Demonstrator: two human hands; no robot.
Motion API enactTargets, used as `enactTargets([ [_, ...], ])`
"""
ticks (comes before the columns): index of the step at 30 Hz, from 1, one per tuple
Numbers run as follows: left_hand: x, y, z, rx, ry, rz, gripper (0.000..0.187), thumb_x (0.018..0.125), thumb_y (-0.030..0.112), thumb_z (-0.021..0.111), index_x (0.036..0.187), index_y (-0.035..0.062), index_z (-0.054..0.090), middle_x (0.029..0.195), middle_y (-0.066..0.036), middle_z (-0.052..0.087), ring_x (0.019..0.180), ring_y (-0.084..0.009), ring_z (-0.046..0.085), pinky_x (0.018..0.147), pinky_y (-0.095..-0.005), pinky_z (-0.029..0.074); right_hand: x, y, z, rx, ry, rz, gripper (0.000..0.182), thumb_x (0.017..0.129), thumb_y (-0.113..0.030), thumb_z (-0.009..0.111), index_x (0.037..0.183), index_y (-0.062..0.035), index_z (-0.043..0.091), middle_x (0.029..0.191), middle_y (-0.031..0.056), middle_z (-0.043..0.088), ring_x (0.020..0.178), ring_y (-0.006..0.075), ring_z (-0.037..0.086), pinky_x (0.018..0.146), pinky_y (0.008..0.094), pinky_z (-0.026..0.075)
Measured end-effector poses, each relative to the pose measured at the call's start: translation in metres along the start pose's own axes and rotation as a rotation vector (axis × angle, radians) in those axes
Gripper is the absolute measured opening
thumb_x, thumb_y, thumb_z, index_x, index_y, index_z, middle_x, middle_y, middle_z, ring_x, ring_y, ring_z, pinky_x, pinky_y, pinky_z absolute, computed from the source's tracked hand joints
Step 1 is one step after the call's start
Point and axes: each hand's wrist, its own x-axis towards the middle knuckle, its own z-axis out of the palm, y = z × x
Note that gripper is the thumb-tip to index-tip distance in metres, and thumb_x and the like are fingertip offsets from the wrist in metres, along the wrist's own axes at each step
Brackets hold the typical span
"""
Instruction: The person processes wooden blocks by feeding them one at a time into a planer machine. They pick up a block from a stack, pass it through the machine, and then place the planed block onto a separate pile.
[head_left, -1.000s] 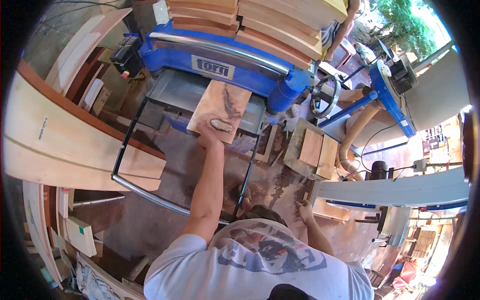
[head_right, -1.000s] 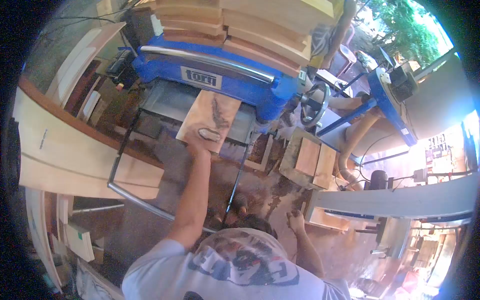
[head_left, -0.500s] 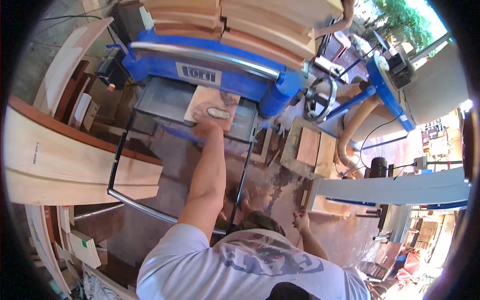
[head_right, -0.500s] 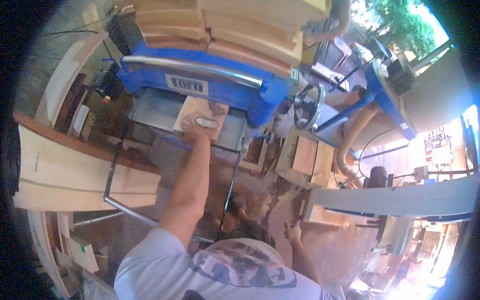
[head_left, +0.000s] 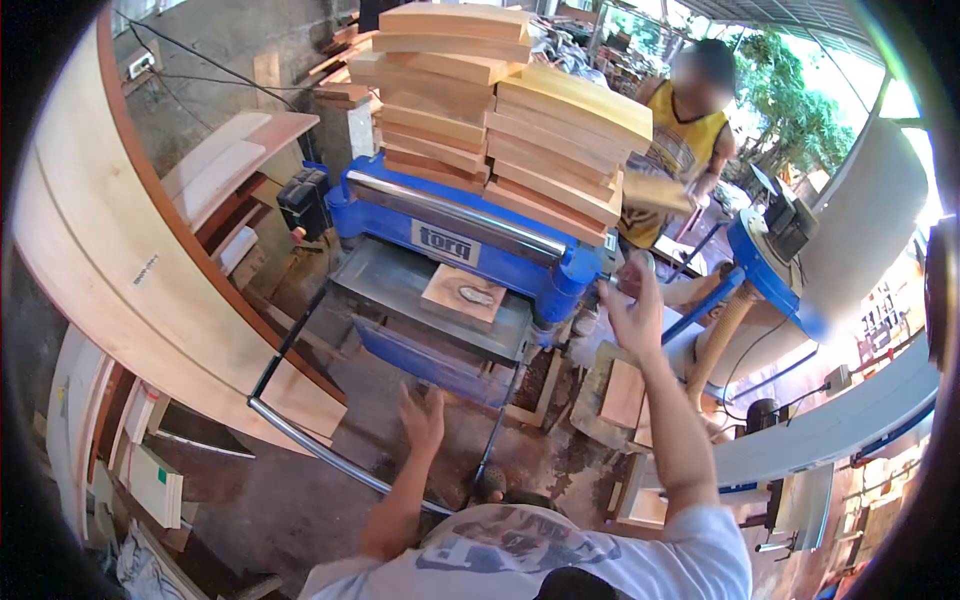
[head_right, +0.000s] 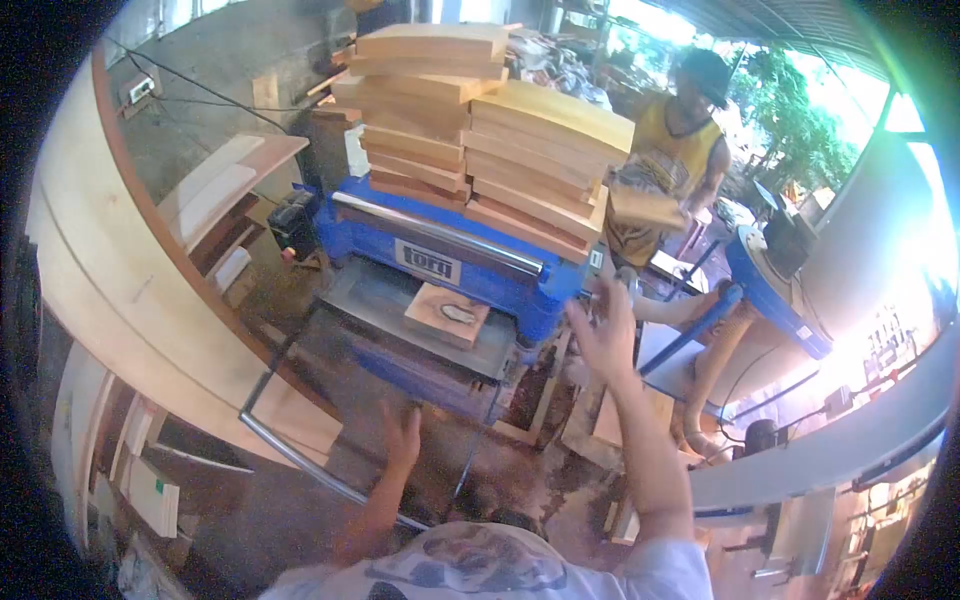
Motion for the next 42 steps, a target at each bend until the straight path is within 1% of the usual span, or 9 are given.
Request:
enactTargets([
  [7,-0.139,-0.023,-0.124,0.516,-0.07,0.287,0.05,0.083,0.03,0.07,0.123,0.0012,0.06,0.133,-0.022,0.051,0.133,-0.0471,0.037,0.111,-0.0624,0.028,0.292,-0.05,0.094,-0.209,0.209,-0.451,0.081,0.081,-0.048,0.077,0.135,0.0053,0.047,0.115,0.0231,0.065,0.101,0.0356,0.066,0.091,0.0434,0.051],
  [11,-0.144,0.002,-0.12,0.661,-0.037,0.267,0.044,0.079,0.032,0.071,0.112,0.0041,0.065,0.132,-0.018,0.053,0.13,-0.0452,0.041,0.109,-0.0668,0.028,0.37,-0.092,0.125,-0.225,-0.071,-0.162,0.097,0.077,-0.062,0.071,0.14,0.0071,0.043,0.127,0.0305,0.06,0.121,0.0432,0.058,0.103,0.0471,0.045],
  [17,-0.146,-0.013,-0.105,0.671,0.067,0.213,0.044,0.075,0.032,0.073,0.11,0.0068,0.067,0.126,-0.013,0.057,0.124,-0.042,0.045,0.11,-0.0677,0.027,0.362,-0.147,0.181,-0.557,-0.007,-0.12,0.074,0.077,-0.056,0.066,0.133,-0.0077,0.058,0.126,0.0286,0.061,0.127,0.0457,0.049,0.11,0.0596,0.029],
  [27,-0.134,-0.002,-0.103,0.709,0.099,0.22,0.042,0.073,0.03,0.073,0.108,0.0087,0.067,0.121,-0.01,0.06,0.122,-0.0374,0.047,0.108,-0.0653,0.03,0.417,-0.135,0.209,-0.796,-0.103,-0.624,0.025,0.088,-0.016,0.056,0.112,-0.0084,0.06,0.116,0.0143,0.065,0.109,0.0376,0.063,0.093,0.0503,0.05],
  [31,-0.135,-0.008,-0.1,0.73,0.07,0.213,0.043,0.073,0.031,0.073,0.109,0.0088,0.067,0.122,-0.01,0.06,0.121,-0.0369,0.048,0.109,-0.0638,0.029,0.372,-0.163,0.18,-0.719,-0.057,-0.489,0.029,0.08,-0.021,0.066,0.106,-0.0083,0.065,0.11,0.0135,0.069,0.112,0.0343,0.063,0.088,0.0427,0.054],
  [34,-0.133,0.008,-0.102,0.693,0.085,0.182,0.044,0.073,0.032,0.074,0.109,0.0094,0.066,0.119,-0.011,0.061,0.114,-0.0363,0.053,0.11,-0.06,0.028,0.341,-0.168,0.155,-0.764,0.1,-0.877,0.025,0.081,-0.021,0.065,0.101,-0.0059,0.064,0.101,0.0119,0.068,0.097,0.0317,0.064,0.08,0.0447,0.054],
  [37,-0.127,0.002,-0.106,0.527,0.012,0.102,0.041,0.079,0.033,0.072,0.112,0.0089,0.065,0.116,-0.011,0.063,0.106,-0.0318,0.058,0.109,-0.0535,0.033,0.309,-0.167,0.118,-0.493,0.164,-1.188,0.028,0.077,-0.017,0.068,0.102,-0.0049,0.062,0.098,0.0131,0.066,0.091,0.0315,0.063,0.077,0.0448,0.053],
  [40,-0.071,-0.032,-0.125,-0.747,-0.067,-0.421,0.038,0.09,0.033,0.066,0.117,0.0062,0.062,0.117,-0.012,0.064,0.106,-0.0283,0.061,0.109,-0.0474,0.038,0.246,-0.178,0.051,-0.42,0.0,-1.308,0.051,0.071,-0.018,0.074,0.117,-0.0054,0.057,0.113,0.0143,0.064,0.103,0.0309,0.061,0.084,0.0454,0.052],
  [42,-0.016,0.052,-0.163,-0.91,-0.026,-0.303,0.05,0.099,0.043,0.054,0.128,0.0018,0.056,0.129,-0.015,0.061,0.12,-0.0282,0.057,0.11,-0.044,0.04,0.213,-0.178,0.021,-0.395,0.005,-1.443,0.044,0.075,-0.015,0.072,0.115,-0.0029,0.058,0.116,0.0158,0.066,0.107,0.0329,0.064,0.087,0.0455,0.055],
])
